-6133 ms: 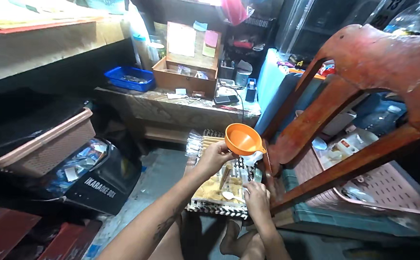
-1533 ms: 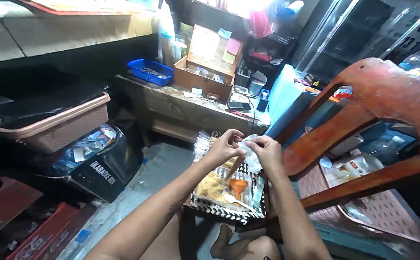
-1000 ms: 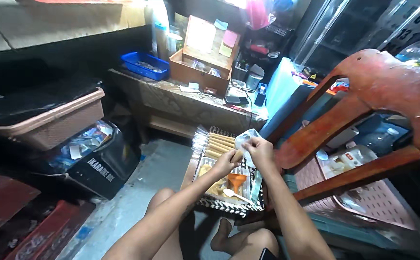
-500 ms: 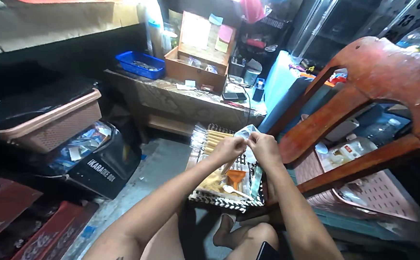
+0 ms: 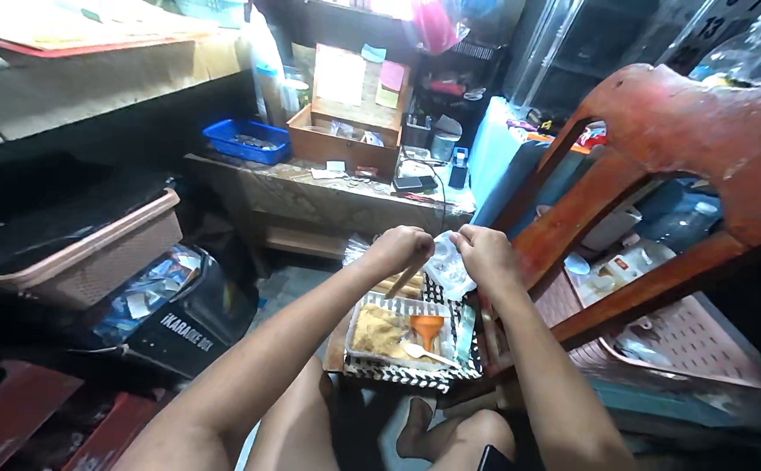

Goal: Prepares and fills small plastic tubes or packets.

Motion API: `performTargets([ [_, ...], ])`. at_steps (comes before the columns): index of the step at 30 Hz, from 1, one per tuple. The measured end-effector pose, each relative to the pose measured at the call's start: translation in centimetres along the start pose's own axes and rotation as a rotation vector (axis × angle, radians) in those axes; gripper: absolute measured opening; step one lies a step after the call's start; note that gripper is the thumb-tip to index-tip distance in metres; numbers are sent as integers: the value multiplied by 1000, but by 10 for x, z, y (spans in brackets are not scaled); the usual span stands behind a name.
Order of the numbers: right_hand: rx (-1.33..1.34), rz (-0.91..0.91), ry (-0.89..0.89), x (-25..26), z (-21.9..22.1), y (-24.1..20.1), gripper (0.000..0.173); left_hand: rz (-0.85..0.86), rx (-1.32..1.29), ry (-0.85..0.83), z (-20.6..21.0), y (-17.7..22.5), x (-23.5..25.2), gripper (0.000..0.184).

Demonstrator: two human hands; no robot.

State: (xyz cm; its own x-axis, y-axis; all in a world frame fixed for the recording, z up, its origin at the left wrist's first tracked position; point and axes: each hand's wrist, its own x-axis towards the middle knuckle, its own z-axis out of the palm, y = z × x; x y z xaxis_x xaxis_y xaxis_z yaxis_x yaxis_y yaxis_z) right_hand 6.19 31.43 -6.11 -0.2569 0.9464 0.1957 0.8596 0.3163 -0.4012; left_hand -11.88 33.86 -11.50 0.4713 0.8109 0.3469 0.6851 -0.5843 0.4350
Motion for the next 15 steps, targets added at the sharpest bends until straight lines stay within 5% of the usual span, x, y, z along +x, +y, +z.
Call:
performTargets([
  [6, -61, 30, -148, 11, 2, -13, 34, -120, -491, -158, 4, 2, -2, 15],
  [10, -106, 38, -156, 7, 1, -9, 32, -105, -224, -36, 11, 10, 5, 13],
  [15, -127, -3, -111, -8, -4, 11, 27, -4, 40, -76, 2, 13, 10, 13],
])
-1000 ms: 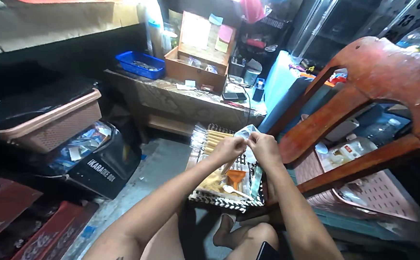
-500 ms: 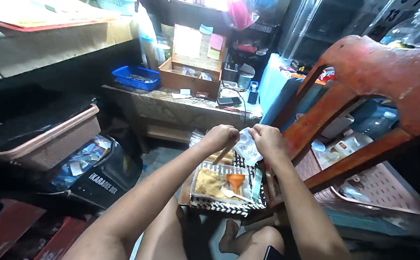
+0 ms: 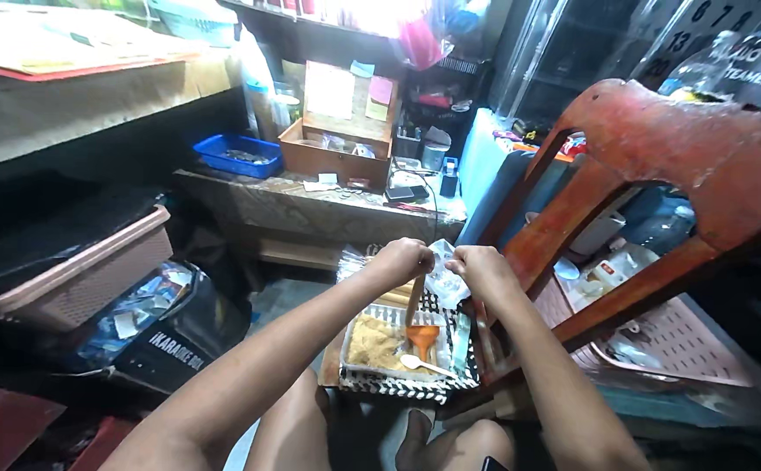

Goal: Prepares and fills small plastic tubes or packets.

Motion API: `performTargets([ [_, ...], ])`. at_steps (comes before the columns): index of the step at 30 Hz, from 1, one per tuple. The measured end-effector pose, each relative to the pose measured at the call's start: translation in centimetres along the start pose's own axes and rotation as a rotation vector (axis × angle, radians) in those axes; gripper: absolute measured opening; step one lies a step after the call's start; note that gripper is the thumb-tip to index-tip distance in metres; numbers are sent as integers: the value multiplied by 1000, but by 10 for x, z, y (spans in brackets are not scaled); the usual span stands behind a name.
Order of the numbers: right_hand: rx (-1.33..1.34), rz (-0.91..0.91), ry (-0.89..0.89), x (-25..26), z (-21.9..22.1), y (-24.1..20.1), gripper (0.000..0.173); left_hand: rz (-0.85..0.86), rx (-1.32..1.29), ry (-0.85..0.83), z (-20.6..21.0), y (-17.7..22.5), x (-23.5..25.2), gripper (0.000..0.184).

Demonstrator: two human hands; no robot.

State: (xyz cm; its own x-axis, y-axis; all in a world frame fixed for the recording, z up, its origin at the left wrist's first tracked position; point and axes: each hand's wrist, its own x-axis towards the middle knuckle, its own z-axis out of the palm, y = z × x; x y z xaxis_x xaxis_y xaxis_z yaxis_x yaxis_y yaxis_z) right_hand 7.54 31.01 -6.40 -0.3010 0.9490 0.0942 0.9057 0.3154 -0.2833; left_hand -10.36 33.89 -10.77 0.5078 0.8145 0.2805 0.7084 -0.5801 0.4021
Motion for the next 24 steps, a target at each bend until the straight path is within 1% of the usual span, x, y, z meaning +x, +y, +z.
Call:
performTargets([
  [4, 7, 17, -22, -5, -3, 3, 26, 105, 137, 59, -6, -2, -3, 13],
  [9, 25, -54, 79, -9, 0, 1, 23, 155, 190, 84, -17, -4, -8, 13],
  [12, 34, -120, 163, -10, 5, 6, 22, 144, 212, 60, -19, -2, -10, 14],
  [14, 50, -175, 216, -9, 8, 11, 21, 156, 201, 71, -20, -3, -11, 14],
  [17, 130, -285, 329, -13, 11, 30, 17, 215, 59, 114, -27, -3, -15, 10],
  [19, 260, -393, 425, -21, 10, 51, 14, 245, -95, 121, -36, 11, -21, 8],
  [21, 514, -490, 492, -26, 14, 71, 15, 201, -287, 84, -47, 44, -29, 7],
  [23, 960, -558, 530, -19, 27, 75, 15, 130, -481, 32, -55, 80, -29, 6],
  [24, 1208, -544, 538, -14, 38, 68, 16, 86, -572, 27, -54, 95, -24, 6],
])
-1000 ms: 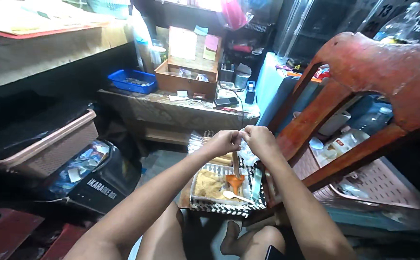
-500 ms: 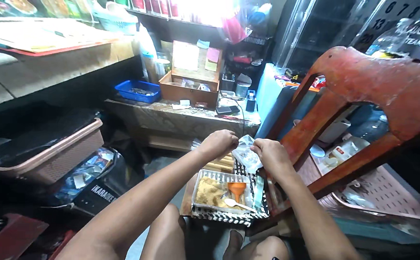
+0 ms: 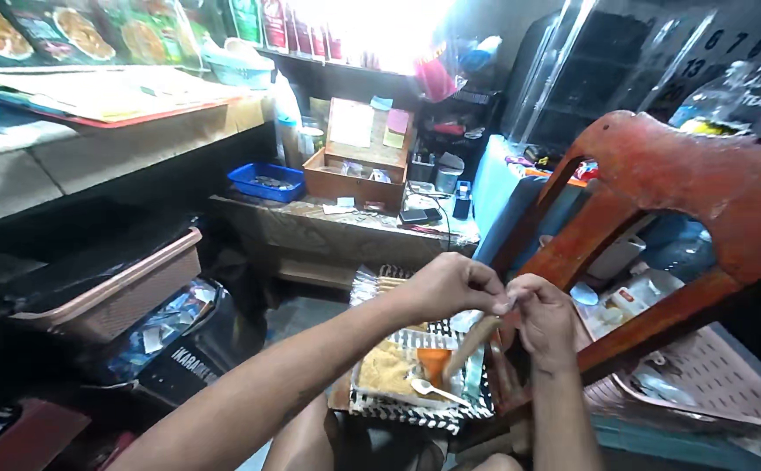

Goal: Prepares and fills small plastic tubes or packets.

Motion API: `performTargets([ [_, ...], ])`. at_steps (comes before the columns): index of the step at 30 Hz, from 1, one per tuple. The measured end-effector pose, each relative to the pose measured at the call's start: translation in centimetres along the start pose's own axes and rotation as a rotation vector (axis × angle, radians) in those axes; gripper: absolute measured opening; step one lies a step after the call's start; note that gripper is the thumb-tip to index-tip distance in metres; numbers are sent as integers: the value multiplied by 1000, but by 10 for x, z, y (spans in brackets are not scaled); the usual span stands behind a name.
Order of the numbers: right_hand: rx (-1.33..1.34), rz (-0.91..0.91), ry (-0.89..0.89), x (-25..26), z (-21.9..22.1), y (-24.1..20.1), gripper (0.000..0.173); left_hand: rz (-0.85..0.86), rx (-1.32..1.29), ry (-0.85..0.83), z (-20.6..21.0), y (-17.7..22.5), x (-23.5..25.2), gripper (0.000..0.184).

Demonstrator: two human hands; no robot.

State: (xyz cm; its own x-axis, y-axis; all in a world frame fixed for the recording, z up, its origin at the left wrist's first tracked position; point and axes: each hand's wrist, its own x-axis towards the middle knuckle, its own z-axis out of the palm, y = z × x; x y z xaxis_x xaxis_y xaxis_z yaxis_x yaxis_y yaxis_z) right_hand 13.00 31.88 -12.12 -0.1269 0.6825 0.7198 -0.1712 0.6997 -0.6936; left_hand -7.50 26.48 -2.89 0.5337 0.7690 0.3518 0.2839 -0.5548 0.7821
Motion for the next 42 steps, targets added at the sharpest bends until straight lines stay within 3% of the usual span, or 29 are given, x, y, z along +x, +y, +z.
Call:
performTargets([
  [2, 304, 107, 231, -8, 34, 18, 25, -52, -137, 96, 18, 8, 16, 5],
  [5, 394, 446, 559, -17, 103, 16, 21, -87, -196, 293, 37, 4, 35, 4],
  [7, 479, 628, 643, -26, 131, 19, 24, -48, -119, 393, 41, 4, 42, 6],
  [9, 479, 682, 657, -36, 140, 32, 19, -15, -32, 447, 41, -4, 49, 6],
  [11, 298, 688, 474, -46, 135, 31, 22, -33, 39, 455, 35, -19, 57, 7],
  [13, -101, 549, 235, -52, 122, 11, 19, -90, 106, 447, 22, -34, 62, 8],
  [16, -712, -16, 181, -38, 90, -23, 17, -155, 214, 415, 6, -57, 60, 10],
  [18, -1044, -253, 91, -13, 65, -41, 20, -173, 282, 382, 2, -67, 51, 11],
  [20, -1365, -244, -160, 12, 52, -54, 45, -161, 349, 331, 2, -72, 40, 13],
  [21, -1452, -225, -269, 20, 49, -53, 49, -158, 380, 300, 1, -73, 35, 13],
  [25, -1447, -274, -402, 26, 37, -37, 5, -124, 458, 210, -6, -66, 23, 13],
  [30, -1243, -213, -410, 21, 33, -31, 9, -2, 476, 91, -7, -71, 15, 9],
  [35, -1255, -146, -433, 24, 48, -37, 4, -188, 140, 3, 2, -70, 10, 12],
  [42, -1265, -36, -477, 19, 35, -41, 21, -65, 491, 33, 3, -78, 8, 7],
])
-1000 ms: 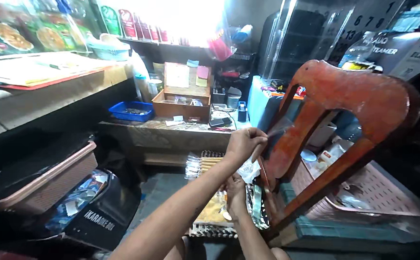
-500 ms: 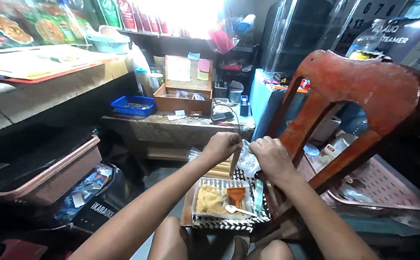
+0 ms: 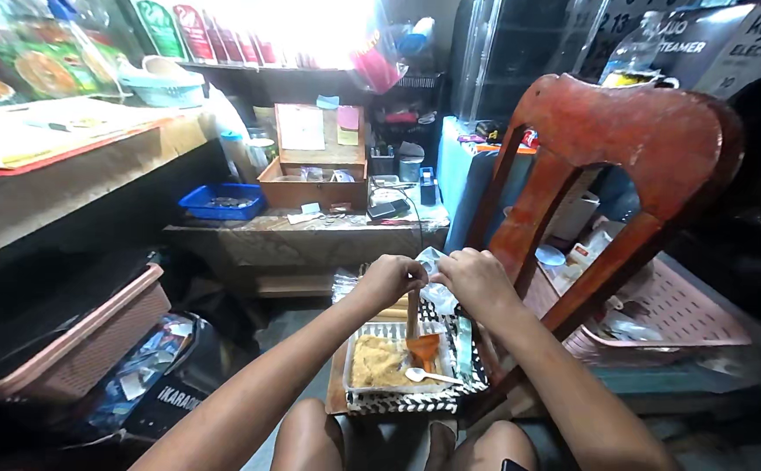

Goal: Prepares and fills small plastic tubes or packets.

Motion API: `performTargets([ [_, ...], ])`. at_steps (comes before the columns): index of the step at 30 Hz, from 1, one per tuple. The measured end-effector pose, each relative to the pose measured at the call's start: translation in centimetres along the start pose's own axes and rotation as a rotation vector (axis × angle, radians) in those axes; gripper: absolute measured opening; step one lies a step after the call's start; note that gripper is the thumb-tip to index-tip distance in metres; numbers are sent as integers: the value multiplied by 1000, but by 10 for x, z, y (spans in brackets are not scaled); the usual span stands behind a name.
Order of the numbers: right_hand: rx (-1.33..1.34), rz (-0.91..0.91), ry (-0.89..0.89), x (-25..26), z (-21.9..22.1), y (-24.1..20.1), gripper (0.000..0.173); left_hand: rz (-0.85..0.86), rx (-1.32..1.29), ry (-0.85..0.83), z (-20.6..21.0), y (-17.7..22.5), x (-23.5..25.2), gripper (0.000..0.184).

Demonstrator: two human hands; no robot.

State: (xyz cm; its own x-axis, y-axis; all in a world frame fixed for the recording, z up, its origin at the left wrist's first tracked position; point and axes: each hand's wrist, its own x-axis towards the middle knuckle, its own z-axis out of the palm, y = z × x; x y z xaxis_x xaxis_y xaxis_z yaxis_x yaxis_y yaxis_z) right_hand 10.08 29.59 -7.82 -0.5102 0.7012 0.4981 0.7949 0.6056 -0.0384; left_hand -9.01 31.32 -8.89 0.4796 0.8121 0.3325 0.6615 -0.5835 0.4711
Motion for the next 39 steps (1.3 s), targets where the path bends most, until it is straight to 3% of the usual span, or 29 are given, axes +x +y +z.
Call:
performTargets([
  [5, 107, 67, 4, -13, 6, 10, 16, 162, 178, 67, -3, -2, 2, 6],
  [13, 214, 85, 312, -35, 12, 25, 11, 321, 219, 181, -11, 2, 4, 4],
  [18, 214, -49, 483, -49, -1, 35, 12, 419, 163, 159, -28, 23, 2, 5],
  [20, 409, -66, 583, -50, -6, 45, 13, 419, -1, 120, -36, 44, 1, 4],
  [23, 995, -50, 733, -34, 22, 51, 8, 213, -268, 35, -41, 92, 5, 5],
  [25, 1411, 64, 797, -17, 54, 27, 15, 67, -382, 66, -35, 109, 20, 3],
  [27, 1822, 474, 808, 1, 56, -22, 20, -40, -368, 153, -27, 108, 36, 3],
  [29, 2065, 861, 789, 21, 42, -55, 22, -79, -260, 270, -18, 88, 46, 6],
  [31, 1998, 923, 747, 31, 43, -66, 19, -39, -121, 397, -8, 58, 46, 8],
  [32, 1841, 884, 704, 31, 51, -66, 19, 15, -27, 463, -2, 41, 44, 8],
  [36, 781, 602, 462, 23, 77, -45, 19, 166, 286, 575, 11, -11, 26, 4],
  [39, 583, 423, 217, 18, 77, -36, 18, 141, 263, 528, 12, -34, 1, 4],
])
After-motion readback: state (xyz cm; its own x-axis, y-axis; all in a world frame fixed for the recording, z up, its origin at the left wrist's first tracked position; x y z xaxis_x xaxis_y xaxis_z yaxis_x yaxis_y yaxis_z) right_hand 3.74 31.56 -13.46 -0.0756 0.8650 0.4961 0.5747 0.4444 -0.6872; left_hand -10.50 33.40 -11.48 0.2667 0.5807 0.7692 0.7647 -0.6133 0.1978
